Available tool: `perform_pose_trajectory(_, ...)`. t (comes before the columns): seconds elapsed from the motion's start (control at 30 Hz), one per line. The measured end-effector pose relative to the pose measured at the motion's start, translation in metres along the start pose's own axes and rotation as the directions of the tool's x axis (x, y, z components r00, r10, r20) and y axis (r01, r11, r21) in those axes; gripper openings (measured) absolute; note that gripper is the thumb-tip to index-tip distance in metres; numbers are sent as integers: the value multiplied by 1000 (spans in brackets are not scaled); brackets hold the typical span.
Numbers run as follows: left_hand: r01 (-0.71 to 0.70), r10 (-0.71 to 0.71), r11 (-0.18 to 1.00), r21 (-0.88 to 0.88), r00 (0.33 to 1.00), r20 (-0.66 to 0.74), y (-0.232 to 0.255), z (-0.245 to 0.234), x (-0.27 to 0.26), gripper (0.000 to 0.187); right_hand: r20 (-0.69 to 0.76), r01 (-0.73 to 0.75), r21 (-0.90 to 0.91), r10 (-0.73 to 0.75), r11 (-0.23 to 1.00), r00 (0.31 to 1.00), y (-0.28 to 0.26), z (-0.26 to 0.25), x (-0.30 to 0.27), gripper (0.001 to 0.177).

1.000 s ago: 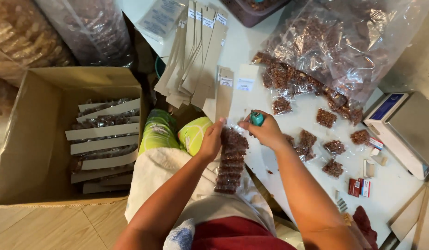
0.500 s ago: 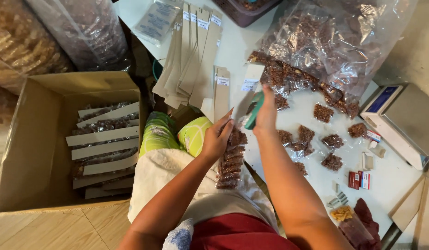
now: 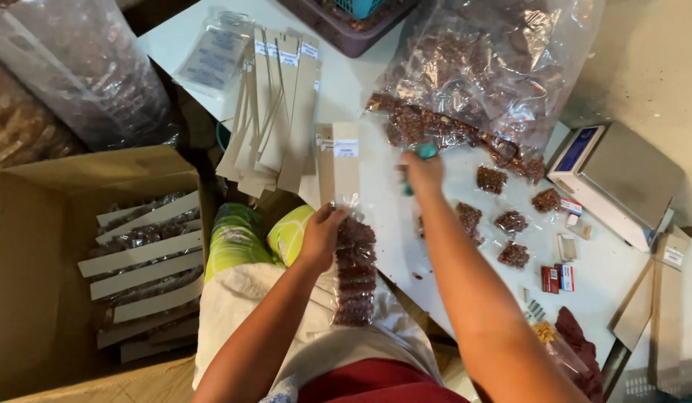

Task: Stapling small plastic bags of nuts onto cardboard display strips for retail packaging.

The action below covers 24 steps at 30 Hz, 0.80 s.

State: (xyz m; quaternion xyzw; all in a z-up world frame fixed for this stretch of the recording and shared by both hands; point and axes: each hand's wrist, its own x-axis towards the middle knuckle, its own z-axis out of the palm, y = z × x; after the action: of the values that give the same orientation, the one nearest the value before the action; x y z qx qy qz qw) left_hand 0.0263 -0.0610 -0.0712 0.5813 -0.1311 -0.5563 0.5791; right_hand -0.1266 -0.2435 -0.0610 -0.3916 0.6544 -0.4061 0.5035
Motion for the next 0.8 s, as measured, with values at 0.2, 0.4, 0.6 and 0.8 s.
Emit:
perform_pose_trajectory(0.2,95,-97,995,-42,994,-57,-29,-26,45,62,-11,73,-739,-121,670,993,1,-44,27,96)
perform_pose_trajectory(0.4,-19,26,968,249,999,-24,-21,-32,39,60,196,123,-489,-28,864,980,-34,-45,-52,28)
perform_pose_trajectory(0.6,-165,166,983,77,986,-6,-6,-17,24,54,563,105,-200,27,974,826,-27,-18,-112,19)
perform_pose_trajectory(0.8,-257,256,966,16,966,35,23,-3,-15,39,392,138,-302,-9,943,920,7,-2,-100,33)
